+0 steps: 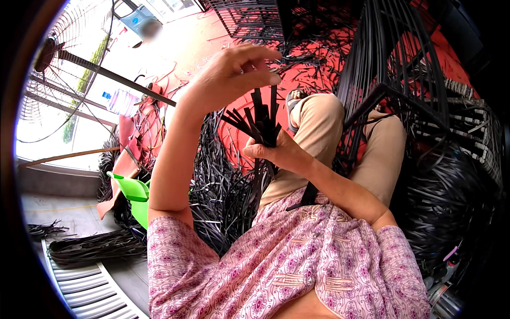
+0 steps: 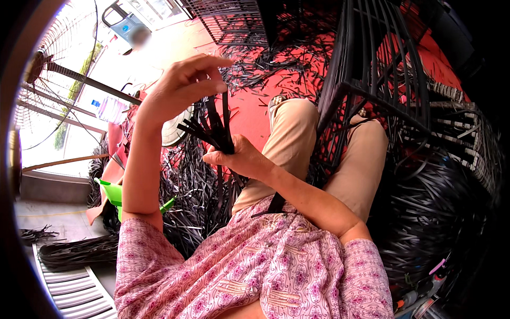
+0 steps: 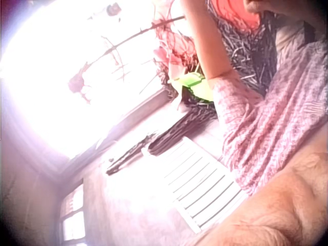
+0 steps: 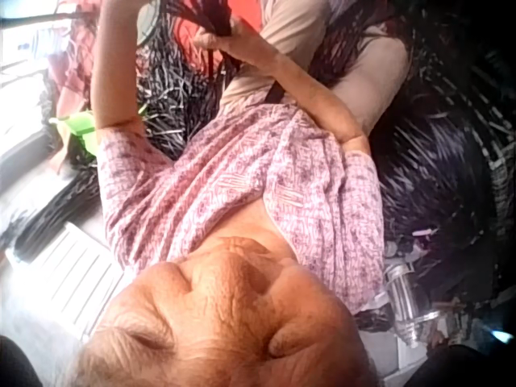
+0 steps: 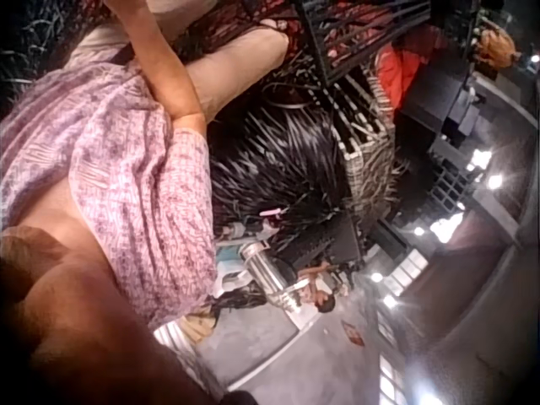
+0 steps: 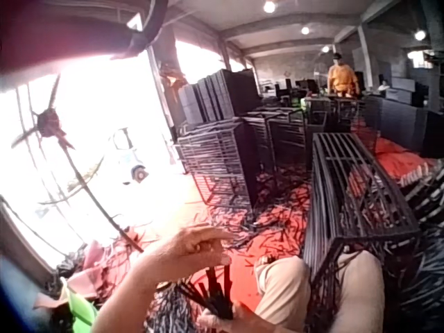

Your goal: The person sits on the floor and weaves black plastic strips into a basket frame. They interlace the strips by hand, tucking ends into the weave to secure them, and occasionally pull new strips from a large pile nearby.

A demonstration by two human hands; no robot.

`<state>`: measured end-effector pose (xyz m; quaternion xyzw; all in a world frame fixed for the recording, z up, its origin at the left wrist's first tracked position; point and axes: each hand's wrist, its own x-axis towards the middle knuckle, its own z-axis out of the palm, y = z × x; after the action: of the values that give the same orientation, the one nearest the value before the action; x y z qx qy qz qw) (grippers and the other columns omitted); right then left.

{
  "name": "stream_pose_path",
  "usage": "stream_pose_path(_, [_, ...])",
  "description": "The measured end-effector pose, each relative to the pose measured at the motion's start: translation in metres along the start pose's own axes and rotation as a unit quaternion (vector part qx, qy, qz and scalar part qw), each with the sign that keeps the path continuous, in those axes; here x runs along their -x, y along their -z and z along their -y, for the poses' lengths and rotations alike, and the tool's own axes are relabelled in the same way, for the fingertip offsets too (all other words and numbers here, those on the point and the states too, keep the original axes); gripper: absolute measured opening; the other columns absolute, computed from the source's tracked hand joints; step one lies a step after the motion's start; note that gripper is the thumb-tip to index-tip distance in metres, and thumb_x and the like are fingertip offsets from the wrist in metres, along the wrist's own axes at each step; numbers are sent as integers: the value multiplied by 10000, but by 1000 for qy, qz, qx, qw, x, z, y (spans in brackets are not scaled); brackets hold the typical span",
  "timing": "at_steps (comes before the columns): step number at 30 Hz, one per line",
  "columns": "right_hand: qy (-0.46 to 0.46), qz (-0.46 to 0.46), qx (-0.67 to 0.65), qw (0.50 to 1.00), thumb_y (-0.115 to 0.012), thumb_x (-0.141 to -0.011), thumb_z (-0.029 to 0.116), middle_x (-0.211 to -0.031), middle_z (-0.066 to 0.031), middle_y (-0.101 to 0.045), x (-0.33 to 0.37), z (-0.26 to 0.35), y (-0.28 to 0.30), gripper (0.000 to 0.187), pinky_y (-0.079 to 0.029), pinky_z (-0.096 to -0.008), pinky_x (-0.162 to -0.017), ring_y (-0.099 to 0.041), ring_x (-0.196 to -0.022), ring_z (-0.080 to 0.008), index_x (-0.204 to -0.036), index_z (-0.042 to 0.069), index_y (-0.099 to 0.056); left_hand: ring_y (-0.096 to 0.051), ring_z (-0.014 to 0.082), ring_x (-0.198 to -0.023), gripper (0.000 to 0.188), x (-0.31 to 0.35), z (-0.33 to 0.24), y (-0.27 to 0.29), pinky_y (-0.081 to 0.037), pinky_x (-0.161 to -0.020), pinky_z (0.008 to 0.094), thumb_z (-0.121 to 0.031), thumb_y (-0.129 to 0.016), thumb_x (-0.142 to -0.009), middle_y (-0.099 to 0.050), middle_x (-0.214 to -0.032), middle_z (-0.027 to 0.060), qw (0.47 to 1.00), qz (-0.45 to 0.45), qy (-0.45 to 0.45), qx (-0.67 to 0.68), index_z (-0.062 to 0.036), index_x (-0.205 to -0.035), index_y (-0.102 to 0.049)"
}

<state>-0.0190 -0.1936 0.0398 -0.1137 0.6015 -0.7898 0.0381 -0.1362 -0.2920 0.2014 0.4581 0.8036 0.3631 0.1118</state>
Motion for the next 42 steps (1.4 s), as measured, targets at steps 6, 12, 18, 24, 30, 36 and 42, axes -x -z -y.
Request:
stream_pose_path(6, [-41,27,30,998,-716,-895,210,-751,54,-600,3,7,5,168,-459,-244,-673,-552,-740,-41,-838,58,-671,-589,128,-754,74,2,4,3,-451,-672,277,-67,-751,-810,-636,-806,26,991,87,-97,-9,-35,-876,-758])
stream_pose_path(12, [-2,6,-2,1000,-728,-869,215,-677,74,-541,0,0,1,198,-402,-239,-565,-487,-640,-33,-768,60,-658,-591,142,-754,76,5,-1,2,-452,-669,280,-75,-747,-810,-620,-781,29,986,140,-86,-14,-39,-876,-758])
stream_pose_path(18, [8,11,-9,1000,-726,-876,219,-675,83,-522,-1,-8,0,197,-388,-235,-561,-469,-633,-29,-778,65,-653,-604,168,-721,86,7,1,1,-460,-652,297,-107,-727,-823,-601,-757,43,981,149,-96,-82,-40,-871,-753])
stream_pose_path(24, [2,3,12,1000,-730,-886,222,-663,91,-501,-1,-4,2,199,-381,-237,-562,-456,-631,-23,-776,66,-674,-622,178,-804,143,15,-7,0,-474,-717,305,-141,-694,-856,-628,-837,54,982,156,-48,-96,-40,-942,-747])
stream_pose_path(30, [11,12,-8,1000,-731,-891,199,-659,87,-503,-3,-4,2,182,-393,-243,-578,-468,-641,-28,-796,50,-687,-511,267,-1274,519,6,-18,15,-394,-1060,386,-350,-481,-969,-570,-1331,161,990,6,-125,-58,-28,-1371,-540])
stream_pose_path(36, [23,-37,-10,999,-710,-917,225,-774,51,-597,2,4,-3,184,-449,-250,-698,-555,-764,-58,-877,50,-665,-383,379,-1385,752,6,-14,-38,-254,-1166,485,-594,-413,-933,-451,-1479,193,951,232,-66,-192,-76,-1478,-420])
stream_pose_path(42, [-94,-48,-204,973,-712,-891,152,-762,48,-601,-4,13,1,108,-448,-251,-647,-545,-734,-54,-884,57,-662,-424,372,-1355,933,5,-23,-15,-271,-1149,466,-764,-431,-868,-492,-1424,228,962,84,-156,-207,-29,-1443,-454])
